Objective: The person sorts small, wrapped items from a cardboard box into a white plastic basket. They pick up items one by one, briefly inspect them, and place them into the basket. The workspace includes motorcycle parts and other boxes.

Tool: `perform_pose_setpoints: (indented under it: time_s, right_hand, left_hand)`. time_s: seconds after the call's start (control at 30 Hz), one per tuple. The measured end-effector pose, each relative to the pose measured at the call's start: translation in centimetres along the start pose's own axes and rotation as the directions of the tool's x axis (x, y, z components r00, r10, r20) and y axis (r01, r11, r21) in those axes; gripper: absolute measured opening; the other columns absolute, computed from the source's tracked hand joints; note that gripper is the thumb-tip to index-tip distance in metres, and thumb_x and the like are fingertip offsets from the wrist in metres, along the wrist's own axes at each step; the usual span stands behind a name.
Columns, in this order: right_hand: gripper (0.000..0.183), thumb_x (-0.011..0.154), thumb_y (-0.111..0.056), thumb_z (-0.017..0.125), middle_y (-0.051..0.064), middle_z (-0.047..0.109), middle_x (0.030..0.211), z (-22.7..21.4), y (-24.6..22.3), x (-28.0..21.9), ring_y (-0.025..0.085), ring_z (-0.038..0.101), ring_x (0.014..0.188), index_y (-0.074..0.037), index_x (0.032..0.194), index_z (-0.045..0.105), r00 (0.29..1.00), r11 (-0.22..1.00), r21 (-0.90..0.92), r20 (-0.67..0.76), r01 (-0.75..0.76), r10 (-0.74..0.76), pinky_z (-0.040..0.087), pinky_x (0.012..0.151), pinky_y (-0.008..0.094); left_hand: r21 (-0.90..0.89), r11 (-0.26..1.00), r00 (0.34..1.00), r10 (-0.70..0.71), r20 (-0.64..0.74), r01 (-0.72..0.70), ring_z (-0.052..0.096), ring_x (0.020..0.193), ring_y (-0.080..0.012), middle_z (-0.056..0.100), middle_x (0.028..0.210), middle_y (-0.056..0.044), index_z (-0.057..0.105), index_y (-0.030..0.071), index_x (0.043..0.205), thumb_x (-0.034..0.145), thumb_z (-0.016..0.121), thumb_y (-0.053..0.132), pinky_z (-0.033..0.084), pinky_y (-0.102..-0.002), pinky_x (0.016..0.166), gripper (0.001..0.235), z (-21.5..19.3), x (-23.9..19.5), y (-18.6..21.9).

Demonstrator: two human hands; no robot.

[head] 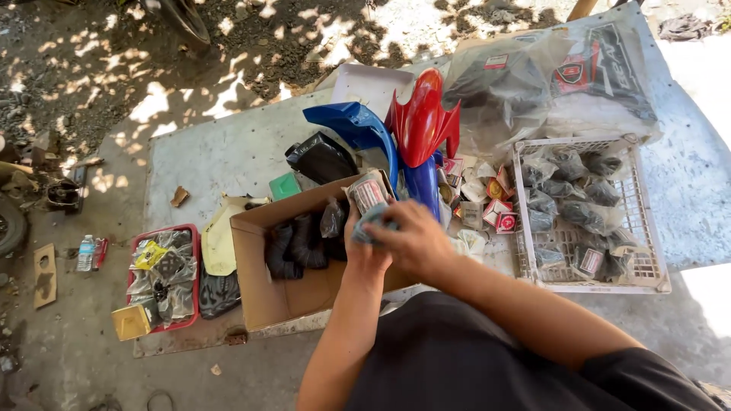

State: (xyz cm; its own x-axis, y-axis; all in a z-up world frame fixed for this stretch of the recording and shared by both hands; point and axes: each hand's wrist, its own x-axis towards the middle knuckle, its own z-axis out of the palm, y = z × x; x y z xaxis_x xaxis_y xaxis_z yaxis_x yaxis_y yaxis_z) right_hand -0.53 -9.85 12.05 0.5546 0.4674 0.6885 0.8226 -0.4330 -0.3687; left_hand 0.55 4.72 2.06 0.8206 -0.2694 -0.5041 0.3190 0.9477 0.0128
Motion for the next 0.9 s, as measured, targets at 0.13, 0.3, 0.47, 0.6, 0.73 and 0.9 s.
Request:
perform_pose_setpoints:
  time_s: [0.13, 0.3, 0.47, 0.6, 0.73, 0.9]
  right_hand:
    - [0.034, 0.099, -0.019, 0.046, 0.011, 0.059, 0.106, 1.9, 3.0, -4.0, 0.035, 0.059, 0.09, -0.019, 0.12, 0.073, 0.999, 0.999, 0.017, 0.018, 0.028, -0.029, 0.047, 0.077, 0.045]
    - [0.022, 0.081, -0.01, 0.058, 0.007, 0.069, 0.093, 2.2, 7.8, -7.7, 0.031, 0.07, 0.089, -0.016, 0.087, 0.078, 0.736, 0.759, 0.037, 0.277, -0.65, 0.617, 0.055, 0.081, 0.043]
    - [0.034, 0.095, -0.052, 0.058, 0.007, 0.072, 0.087, 6.0, 5.4, -5.1, 0.032, 0.069, 0.09, -0.023, 0.086, 0.075, 0.314, 0.371, -0.022, 0.487, -0.928, 0.815, 0.052, 0.083, 0.044]
    - [0.048, 0.091, -0.054, 0.064, 0.016, 0.076, 0.12, 13.8, 4.0, -8.5, 0.04, 0.067, 0.119, -0.015, 0.115, 0.079, -0.02, 0.275, -0.302, 0.704, -0.913, 0.709, 0.054, 0.098, 0.05]
    - [0.047, 0.09, -0.058, 0.067, 0.009, 0.077, 0.116, 21.5, 7.3, -16.4, 0.03, 0.075, 0.094, -0.023, 0.119, 0.078, -0.206, 0.117, -0.378, 0.71, -0.918, 0.673, 0.058, 0.041, 0.042]
    - [0.056, 0.089, -0.059, 0.071, 0.008, 0.069, 0.137, 18.2, 4.9, -14.3, 0.033, 0.061, 0.13, -0.025, 0.133, 0.071, -0.123, 0.042, -0.239, 0.632, -0.97, 0.765, 0.052, 0.104, 0.046]
  left_hand:
    - [0.048, 0.999, 0.997, 0.023, 0.068, -0.026, 0.067, 0.099, -0.0288, 0.07, 0.107, -0.018, 0.066, 0.001, 0.123, 0.092, 0.06, 0.072, 0.056, -0.034, 0.08, 0.078, -0.4, 0.9, 3.3]
    - [0.222, 0.908, 0.927, 0.373, -0.035, -0.357, 0.073, 0.098, -0.031, 0.071, 0.11, -0.015, 0.058, 0.014, 0.12, 0.097, 0.07, 0.047, 0.06, -0.044, 0.086, 0.042, -0.3, -3.2, 4.3]
    - [0.364, 0.875, 0.902, 0.398, -0.166, -0.319, 0.074, 0.099, -0.0247, 0.074, 0.11, -0.01, 0.063, 0.012, 0.117, 0.094, 0.079, 0.036, 0.063, -0.043, 0.086, 0.037, -9.1, -1.3, 2.9]
    - [0.343, 0.939, 0.852, 0.187, -0.49, -0.008, 0.066, 0.106, -0.0365, 0.061, 0.117, -0.017, 0.052, 0.006, 0.125, 0.096, 0.077, 0.034, 0.057, -0.056, 0.094, 0.047, -19.2, 2.5, 2.0]
    - [0.295, 0.955, 0.802, 0.148, -0.579, 0.037, 0.072, 0.107, -0.0364, 0.067, 0.122, -0.021, 0.054, 0.003, 0.133, 0.099, 0.073, 0.033, 0.059, -0.059, 0.09, 0.05, -23.9, 4.2, 2.0]
    - [0.655, 0.697, 0.634, 0.654, -0.413, -0.292, 0.031, 0.153, -0.0319, 0.028, 0.167, -0.019, 0.018, 0.022, 0.166, 0.099, 0.073, 0.021, 0.026, -0.047, 0.126, 0.087, -19.4, 2.4, 3.8]
